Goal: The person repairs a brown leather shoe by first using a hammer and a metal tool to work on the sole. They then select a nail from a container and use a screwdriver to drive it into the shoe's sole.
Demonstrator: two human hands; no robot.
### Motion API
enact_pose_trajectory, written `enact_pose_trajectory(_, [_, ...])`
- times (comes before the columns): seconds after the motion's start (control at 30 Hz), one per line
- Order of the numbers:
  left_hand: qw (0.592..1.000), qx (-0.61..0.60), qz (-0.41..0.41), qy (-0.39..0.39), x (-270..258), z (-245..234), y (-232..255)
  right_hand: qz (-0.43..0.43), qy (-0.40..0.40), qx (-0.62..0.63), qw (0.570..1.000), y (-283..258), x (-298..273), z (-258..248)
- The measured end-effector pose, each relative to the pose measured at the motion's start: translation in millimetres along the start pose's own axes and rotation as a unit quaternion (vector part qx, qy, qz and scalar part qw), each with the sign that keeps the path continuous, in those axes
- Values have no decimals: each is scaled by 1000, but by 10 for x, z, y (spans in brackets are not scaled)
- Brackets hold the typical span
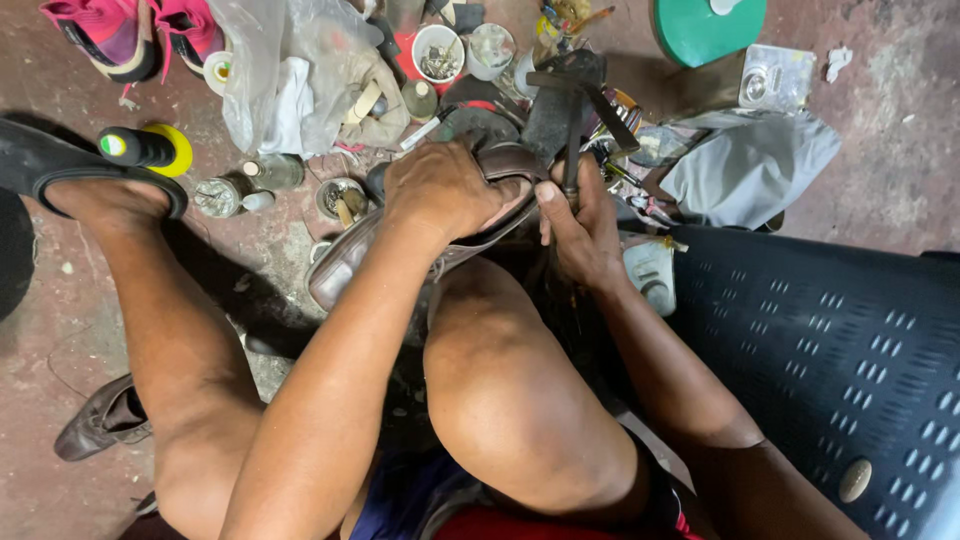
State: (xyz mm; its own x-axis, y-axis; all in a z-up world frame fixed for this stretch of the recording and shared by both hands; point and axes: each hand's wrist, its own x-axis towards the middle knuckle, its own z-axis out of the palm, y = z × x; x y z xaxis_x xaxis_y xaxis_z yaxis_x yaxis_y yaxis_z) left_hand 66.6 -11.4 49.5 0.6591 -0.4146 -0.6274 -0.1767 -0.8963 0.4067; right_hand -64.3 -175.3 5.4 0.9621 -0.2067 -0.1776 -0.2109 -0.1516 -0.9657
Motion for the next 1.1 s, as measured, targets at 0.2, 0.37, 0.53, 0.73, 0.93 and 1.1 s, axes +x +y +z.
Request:
enact_pose_trajectory(0.2, [1000,-7,1,4,60,19,27,20,10,-86,996,-375,-195,-179])
enact_pose_trajectory(0.37, [1000,-22,-5,20,87,42,125,-140,-40,-251,957,-715,-662,-459])
enact_pose_trajectory(0.53, [990,24,80,111,86,191,155,-135,-52,-358,922,-662,-882,-524])
enact_pose_trajectory(0.73, [984,52,78,152,164,220,44,-68,-30,-312,947,-576,-966,-438])
enact_pose_trajectory(0.93, [983,64,74,157,146,237,26,-37,-19,-311,950,-641,-1014,-451])
enact_pose_trajectory(1.1, [993,49,28,103,83,168,-61,-109,-42,-336,935,-678,-1061,-466])
